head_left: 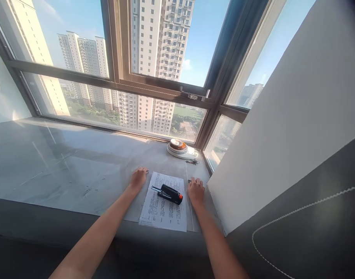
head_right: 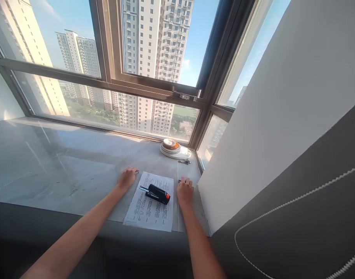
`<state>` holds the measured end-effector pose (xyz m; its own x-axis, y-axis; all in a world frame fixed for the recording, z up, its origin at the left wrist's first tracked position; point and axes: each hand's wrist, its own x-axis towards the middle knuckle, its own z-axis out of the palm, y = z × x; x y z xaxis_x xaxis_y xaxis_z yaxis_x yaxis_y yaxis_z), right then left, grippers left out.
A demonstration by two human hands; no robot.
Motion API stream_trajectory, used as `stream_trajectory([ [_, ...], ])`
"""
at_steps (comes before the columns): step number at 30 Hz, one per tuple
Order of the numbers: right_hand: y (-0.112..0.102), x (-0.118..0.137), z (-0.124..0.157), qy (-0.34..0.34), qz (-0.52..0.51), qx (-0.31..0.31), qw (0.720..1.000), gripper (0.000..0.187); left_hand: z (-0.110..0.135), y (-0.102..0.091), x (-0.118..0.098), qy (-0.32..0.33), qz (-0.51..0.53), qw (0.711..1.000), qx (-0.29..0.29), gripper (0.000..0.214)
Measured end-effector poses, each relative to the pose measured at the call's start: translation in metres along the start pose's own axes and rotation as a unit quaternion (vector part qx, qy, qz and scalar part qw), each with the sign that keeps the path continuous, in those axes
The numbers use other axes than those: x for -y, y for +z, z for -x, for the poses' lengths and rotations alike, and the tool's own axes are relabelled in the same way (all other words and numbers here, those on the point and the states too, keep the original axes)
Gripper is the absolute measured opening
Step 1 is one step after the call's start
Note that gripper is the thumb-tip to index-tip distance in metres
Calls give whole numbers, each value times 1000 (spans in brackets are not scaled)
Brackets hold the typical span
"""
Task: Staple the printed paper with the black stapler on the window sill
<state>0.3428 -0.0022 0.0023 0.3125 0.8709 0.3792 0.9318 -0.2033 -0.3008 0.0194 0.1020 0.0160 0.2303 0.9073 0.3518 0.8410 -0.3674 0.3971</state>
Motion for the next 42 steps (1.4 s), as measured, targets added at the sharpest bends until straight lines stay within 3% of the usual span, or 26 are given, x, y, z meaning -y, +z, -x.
stream_trajectory([
  [6,3,1,4,10,-14,-22,1000,47,25,-4,-12,66,154,986,-12,23],
  [11,-2,4,7,-2,-27,-58,998,52,58,-9,-28,119,233,960,-100,26],
  [16,-26,18,11,6,-215,-126,968,38,67,-20,-36,122,263,955,-69,28],
  [18,-36,27,16,0,-341,-91,936,35,66,-21,-37,127,272,953,-44,29],
  [20,-42,36,23,-68,-426,-20,902,36,66,-22,-37,143,277,950,-16,30],
  [23,-43,48,35,-199,-451,74,867,38,64,-22,-37,157,276,948,9,29],
  [25,-43,52,39,-246,-441,108,856,35,63,-24,-37,164,276,947,20,26],
  [32,-41,53,43,-258,-379,137,878,21,58,-24,-39,232,274,931,70,24],
  [35,-39,53,43,-259,-370,147,880,17,58,-22,-38,217,292,928,76,27],
  [39,-36,53,42,-265,-363,137,883,18,59,-24,-38,175,296,938,42,28],
  [42,-36,53,42,-272,-361,137,882,21,61,-27,-41,185,298,935,43,29],
])
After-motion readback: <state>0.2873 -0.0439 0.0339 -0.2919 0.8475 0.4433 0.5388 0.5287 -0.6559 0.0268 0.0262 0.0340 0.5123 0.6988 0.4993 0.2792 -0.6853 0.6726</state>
